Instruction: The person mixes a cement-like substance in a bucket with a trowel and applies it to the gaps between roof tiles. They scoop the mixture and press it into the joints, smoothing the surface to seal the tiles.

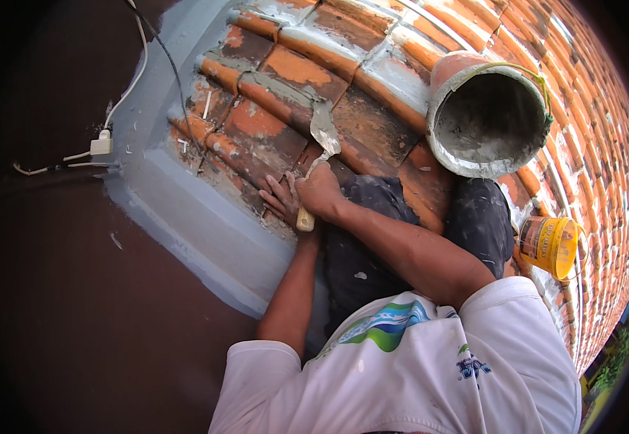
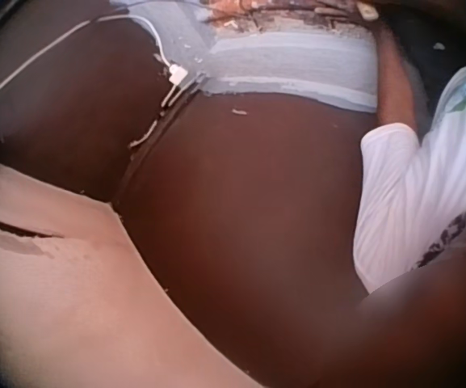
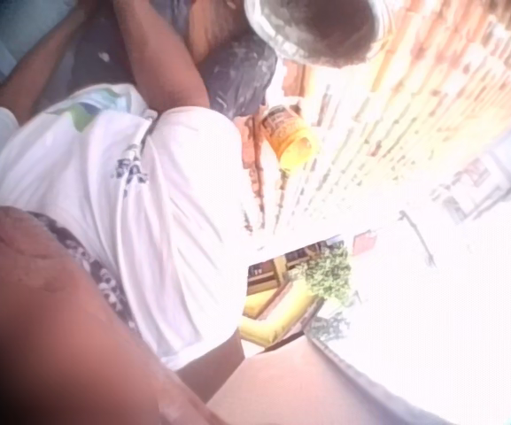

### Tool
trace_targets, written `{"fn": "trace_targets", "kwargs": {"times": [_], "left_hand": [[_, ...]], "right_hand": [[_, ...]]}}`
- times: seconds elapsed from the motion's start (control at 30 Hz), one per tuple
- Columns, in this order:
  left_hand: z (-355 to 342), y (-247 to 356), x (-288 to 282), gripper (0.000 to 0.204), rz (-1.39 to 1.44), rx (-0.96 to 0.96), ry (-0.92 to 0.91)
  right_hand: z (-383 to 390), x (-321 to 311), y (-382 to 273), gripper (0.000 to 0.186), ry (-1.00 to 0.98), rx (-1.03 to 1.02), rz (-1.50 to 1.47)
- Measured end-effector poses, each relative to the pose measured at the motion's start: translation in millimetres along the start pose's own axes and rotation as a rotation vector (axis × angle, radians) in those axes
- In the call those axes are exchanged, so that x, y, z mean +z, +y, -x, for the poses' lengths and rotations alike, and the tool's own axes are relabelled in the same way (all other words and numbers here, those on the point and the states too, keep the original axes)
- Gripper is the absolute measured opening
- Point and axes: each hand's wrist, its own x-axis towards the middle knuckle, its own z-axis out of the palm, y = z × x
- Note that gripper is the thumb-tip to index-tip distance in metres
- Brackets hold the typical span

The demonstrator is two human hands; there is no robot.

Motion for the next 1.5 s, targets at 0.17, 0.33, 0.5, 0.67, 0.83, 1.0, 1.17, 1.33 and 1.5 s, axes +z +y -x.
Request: {"fn": "trace_targets", "kwargs": {"times": [0.17, 0.33, 0.5, 0.67, 0.83, 1.0, 1.17, 1.33, 1.5], "left_hand": [[-2.2, -3.4, -0.5, 0.078, -0.044, -0.030, -0.112], [-0.7, 4.5, -16.6, 0.101, 0.145, -0.004, -0.018], [-2.0, 3.3, -14.5, 0.097, 0.201, -0.022, -0.040], [-1.1, -2.6, -10.4, 0.084, 0.185, 0.015, -0.073], [-2.4, 3.0, -22.0, 0.085, 0.263, 0.007, -0.063], [-2.5, 3.6, -20.5, 0.092, 0.231, -0.008, -0.101], [-5.2, -1.5, 0.1, 0.089, 0.059, 0.074, -0.018], [-1.0, 1.3, -5.0, 0.072, 0.110, 0.040, 0.055], [-1.4, 6.7, -15.6, 0.078, 0.164, -0.028, -0.041]], "right_hand": [[24.0, -19.1, -4.1, 0.055, 0.118, 0.007, -0.047], [-18.4, -18.4, -20.2, 0.051, 0.056, -0.049, 0.004], [-1.0, -32.4, -16.3, 0.046, -0.092, -0.123, 0.102], [-5.7, -47.9, -14.1, 0.046, -0.006, -0.098, 0.084], [-61.7, -57.0, -26.5, 0.038, -0.184, 0.004, -0.048], [-31.0, -47.2, -59.5, 0.037, -0.235, -0.174, -0.010], [28.8, -15.2, -46.3, 0.037, -0.106, 0.017, -0.463], [4.3, -16.5, 2.6, 0.048, 0.118, -0.027, -0.375], [-1.8, -38.9, 8.4, 0.045, -0.026, 0.111, -0.169]]}}
